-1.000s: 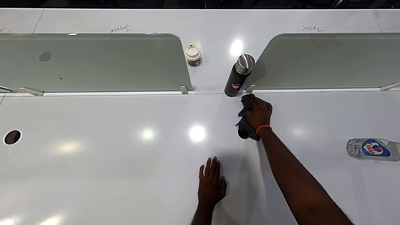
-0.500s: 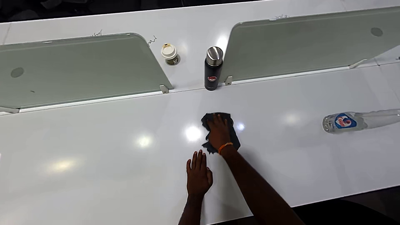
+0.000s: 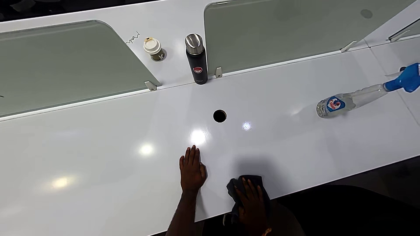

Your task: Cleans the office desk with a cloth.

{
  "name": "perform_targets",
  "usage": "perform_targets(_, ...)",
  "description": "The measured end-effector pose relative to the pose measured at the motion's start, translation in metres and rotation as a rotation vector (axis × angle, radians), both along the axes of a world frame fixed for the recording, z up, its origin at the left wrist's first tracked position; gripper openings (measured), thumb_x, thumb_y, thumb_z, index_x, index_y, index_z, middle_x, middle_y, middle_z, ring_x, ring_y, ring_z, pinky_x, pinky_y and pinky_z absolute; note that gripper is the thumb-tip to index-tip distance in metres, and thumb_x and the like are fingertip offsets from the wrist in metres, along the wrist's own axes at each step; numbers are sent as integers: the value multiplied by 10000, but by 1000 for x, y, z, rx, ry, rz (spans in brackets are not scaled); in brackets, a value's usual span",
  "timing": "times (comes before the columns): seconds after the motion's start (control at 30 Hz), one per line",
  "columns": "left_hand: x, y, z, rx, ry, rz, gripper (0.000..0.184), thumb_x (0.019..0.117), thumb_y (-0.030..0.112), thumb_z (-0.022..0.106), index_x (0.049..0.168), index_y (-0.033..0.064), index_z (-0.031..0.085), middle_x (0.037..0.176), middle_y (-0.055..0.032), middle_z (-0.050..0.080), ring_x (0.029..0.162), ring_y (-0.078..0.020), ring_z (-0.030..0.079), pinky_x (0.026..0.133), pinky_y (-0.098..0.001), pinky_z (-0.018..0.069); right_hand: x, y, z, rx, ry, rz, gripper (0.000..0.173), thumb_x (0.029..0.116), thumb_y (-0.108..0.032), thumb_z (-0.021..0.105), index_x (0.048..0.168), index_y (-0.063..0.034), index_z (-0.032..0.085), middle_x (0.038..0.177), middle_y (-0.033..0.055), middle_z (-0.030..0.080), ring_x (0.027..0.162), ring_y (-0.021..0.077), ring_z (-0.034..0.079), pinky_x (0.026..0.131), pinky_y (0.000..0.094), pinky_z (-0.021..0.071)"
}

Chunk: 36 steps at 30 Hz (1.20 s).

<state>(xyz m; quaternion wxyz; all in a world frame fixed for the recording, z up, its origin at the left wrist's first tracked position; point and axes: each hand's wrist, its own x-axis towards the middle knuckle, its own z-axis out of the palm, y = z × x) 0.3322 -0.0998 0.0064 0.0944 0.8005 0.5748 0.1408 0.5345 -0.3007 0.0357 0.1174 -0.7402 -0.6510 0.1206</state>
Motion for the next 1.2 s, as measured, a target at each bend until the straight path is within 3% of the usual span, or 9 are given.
perform_targets(0.13,0,0,-1,-5,-8,5,591,954,292,318,1442,80,575,1572,-75,484,1502,-297,372,1189,-575,278,21,-44,-2,6,-28,-19,494,860,-250,511,1310,-322,703,1541,62,528,1461,299,442,1183,626,265)
perform_targets(0.27,0,0,-1,-19,4,3,592,952,289,320,1450,80,565,1578,-71,475,1507,-292,362,1191,-572,279,43,-56,-8,68,10,-3,450,916,-248,452,1270,-311,723,1525,58,546,1465,276,441,1202,609,251)
perform_targets(0.57,2,1,0,-9,43,-3,606,951,292,308,1456,70,556,1584,-97,463,1508,-304,357,1183,-580,281,38,32,-11,46,-28,-19,556,864,-376,501,1398,-319,641,1566,105,492,1494,338,388,1182,674,233)
perform_targets(0.97,2,1,2,7,46,-3,596,958,297,311,1440,66,573,1573,-101,477,1494,-313,382,1176,-578,291,22,108,-16,132,-38,-118,472,837,-266,551,1268,-289,743,1538,77,525,1483,337,398,1199,656,226)
perform_targets(1.2,1,1,2,8,32,-5,587,955,294,319,1437,85,579,1564,-99,487,1492,-312,383,1171,-578,296,19,123,-17,108,-43,-118,471,832,-303,570,1276,-316,729,1495,54,557,1466,316,413,1194,658,228)
